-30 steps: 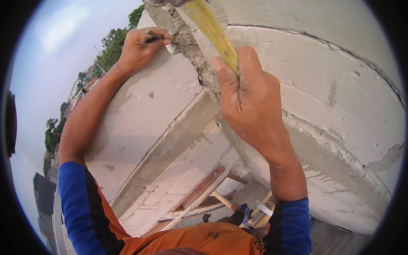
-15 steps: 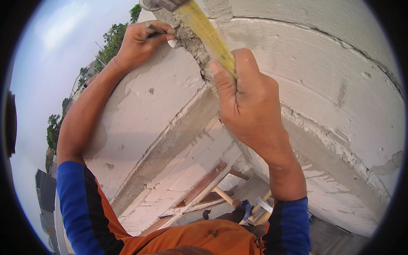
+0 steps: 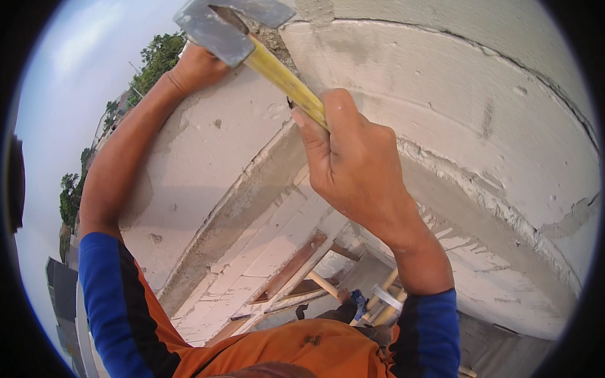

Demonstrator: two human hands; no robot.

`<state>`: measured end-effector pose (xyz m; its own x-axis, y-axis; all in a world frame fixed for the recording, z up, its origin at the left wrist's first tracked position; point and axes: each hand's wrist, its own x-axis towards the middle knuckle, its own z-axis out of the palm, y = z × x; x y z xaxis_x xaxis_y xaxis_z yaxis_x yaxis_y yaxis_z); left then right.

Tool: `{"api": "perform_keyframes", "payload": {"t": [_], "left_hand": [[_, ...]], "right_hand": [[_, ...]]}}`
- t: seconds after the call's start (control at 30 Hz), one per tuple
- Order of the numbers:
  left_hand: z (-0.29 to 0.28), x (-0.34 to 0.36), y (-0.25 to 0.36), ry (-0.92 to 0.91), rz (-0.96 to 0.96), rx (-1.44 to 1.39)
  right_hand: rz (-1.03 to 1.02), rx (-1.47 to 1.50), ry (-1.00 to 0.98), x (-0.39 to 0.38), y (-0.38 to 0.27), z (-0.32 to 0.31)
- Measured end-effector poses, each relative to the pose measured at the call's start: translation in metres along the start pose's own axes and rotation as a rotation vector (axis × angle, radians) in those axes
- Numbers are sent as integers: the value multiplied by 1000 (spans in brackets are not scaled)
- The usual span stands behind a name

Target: The person uses a hammer to strike a metal rod against a concrete block wall, removing material and clearing debris along a vertical joint while standing on a scaffold.

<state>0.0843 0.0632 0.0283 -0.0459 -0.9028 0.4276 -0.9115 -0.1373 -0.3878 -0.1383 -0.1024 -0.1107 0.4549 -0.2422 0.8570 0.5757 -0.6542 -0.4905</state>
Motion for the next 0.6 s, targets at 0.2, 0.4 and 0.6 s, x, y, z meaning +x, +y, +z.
{"api": "perform_keyframes", "payload": {"t": [0.2,0.4,0.6], "left_hand": [[2,4,-6,44,63,-79],[-7,10,10,-96,-89,-54],[4,3,-2,-8,-72,-218]], "right_hand": [[61,25,20,-3,2,-1],[74,-10,19,-4,7,-3],[21,-54,73,-5,-8,-7]]}}
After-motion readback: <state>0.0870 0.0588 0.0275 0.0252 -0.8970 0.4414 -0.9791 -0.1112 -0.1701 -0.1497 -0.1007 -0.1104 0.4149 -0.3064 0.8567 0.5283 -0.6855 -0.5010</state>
